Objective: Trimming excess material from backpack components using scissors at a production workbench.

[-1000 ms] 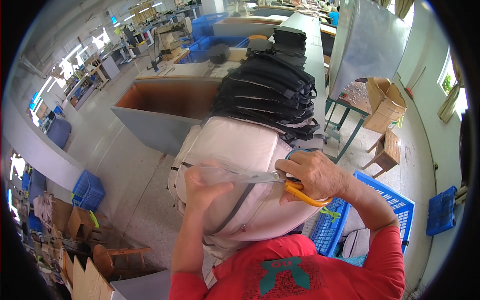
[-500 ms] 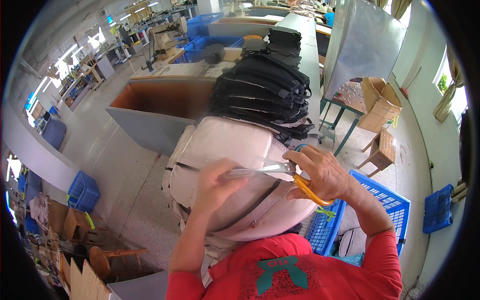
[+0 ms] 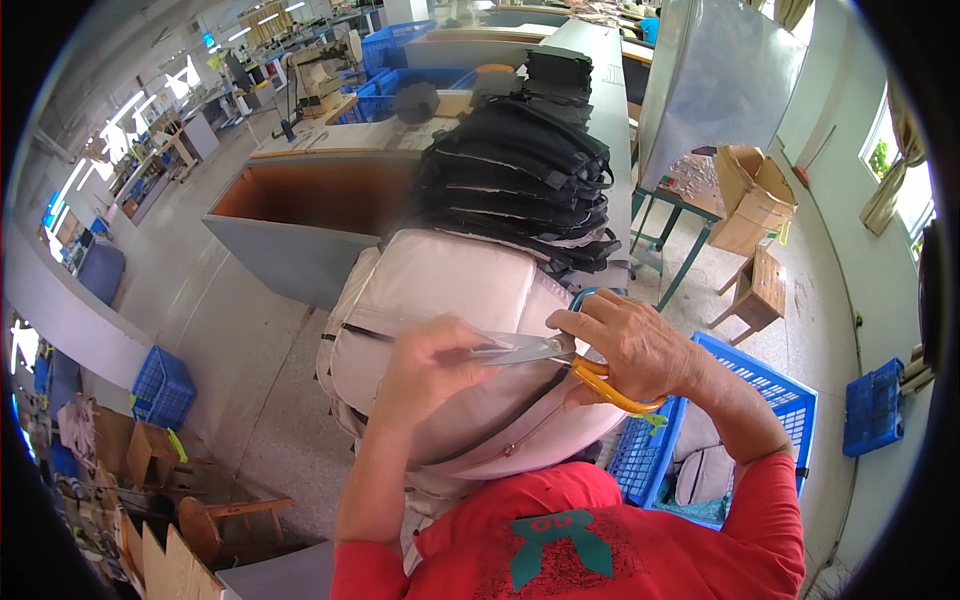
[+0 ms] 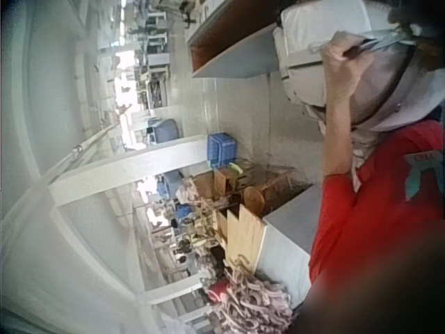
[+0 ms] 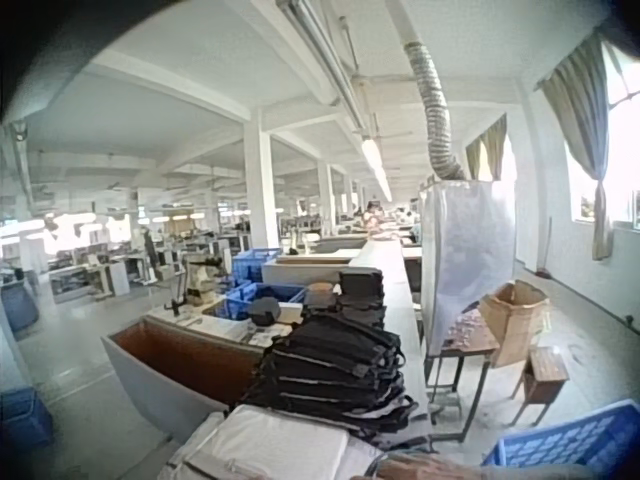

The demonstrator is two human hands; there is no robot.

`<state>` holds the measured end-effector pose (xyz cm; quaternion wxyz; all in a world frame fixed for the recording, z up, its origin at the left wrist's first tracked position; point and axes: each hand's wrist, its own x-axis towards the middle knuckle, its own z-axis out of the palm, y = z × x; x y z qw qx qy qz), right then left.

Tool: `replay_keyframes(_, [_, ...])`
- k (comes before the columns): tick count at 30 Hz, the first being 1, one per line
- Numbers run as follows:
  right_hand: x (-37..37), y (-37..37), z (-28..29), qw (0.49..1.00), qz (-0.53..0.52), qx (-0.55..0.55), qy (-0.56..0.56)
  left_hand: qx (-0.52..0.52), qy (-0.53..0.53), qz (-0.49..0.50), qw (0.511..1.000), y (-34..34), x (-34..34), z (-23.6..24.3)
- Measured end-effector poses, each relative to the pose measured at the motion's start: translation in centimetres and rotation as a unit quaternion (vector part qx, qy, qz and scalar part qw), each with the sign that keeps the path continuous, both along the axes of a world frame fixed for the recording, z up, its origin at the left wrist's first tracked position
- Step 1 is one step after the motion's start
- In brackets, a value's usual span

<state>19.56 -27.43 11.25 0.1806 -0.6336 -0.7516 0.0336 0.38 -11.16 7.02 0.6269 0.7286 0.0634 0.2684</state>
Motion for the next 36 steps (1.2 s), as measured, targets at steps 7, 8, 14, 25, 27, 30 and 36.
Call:
replay_keyframes(7, [0.4,0.1,0.8,0.999,0.017,-0.029,0.010,-0.030,0.051,0.050,0.997,-0.6,0.0,0.1])
replay_keyframes(8, [0.5,0.2,0.7,0.999,0.017,-0.030,0.010,-0.032,0.052,0.049,0.997,-0.8,0.2,0.2])
replay_keyframes(14, [1.4,0.5,-0.5,0.993,0.024,-0.078,0.090,0.216,0.011,0.173,0.961,-1.2,0.3,0.5])
replay_keyframes(25, [0.0,2.8,-3.0,0.958,-0.014,0.025,0.284,0.267,0.009,0.188,0.945,-0.7,-0.3,1.3])
replay_keyframes(27, [-0.2,3.0,-3.1,0.956,-0.024,0.039,0.290,0.259,-0.005,0.183,0.948,-0.7,-0.2,1.3])
replay_keyframes(30, [-0.5,3.1,-2.8,0.910,-0.088,-0.043,0.403,0.205,-0.002,0.172,0.963,-0.2,-0.5,1.0])
replay_keyframes(36, [-0.3,2.5,-2.4,0.914,-0.075,-0.047,0.396,0.099,0.091,0.126,0.983,0.7,-1.2,0.2])
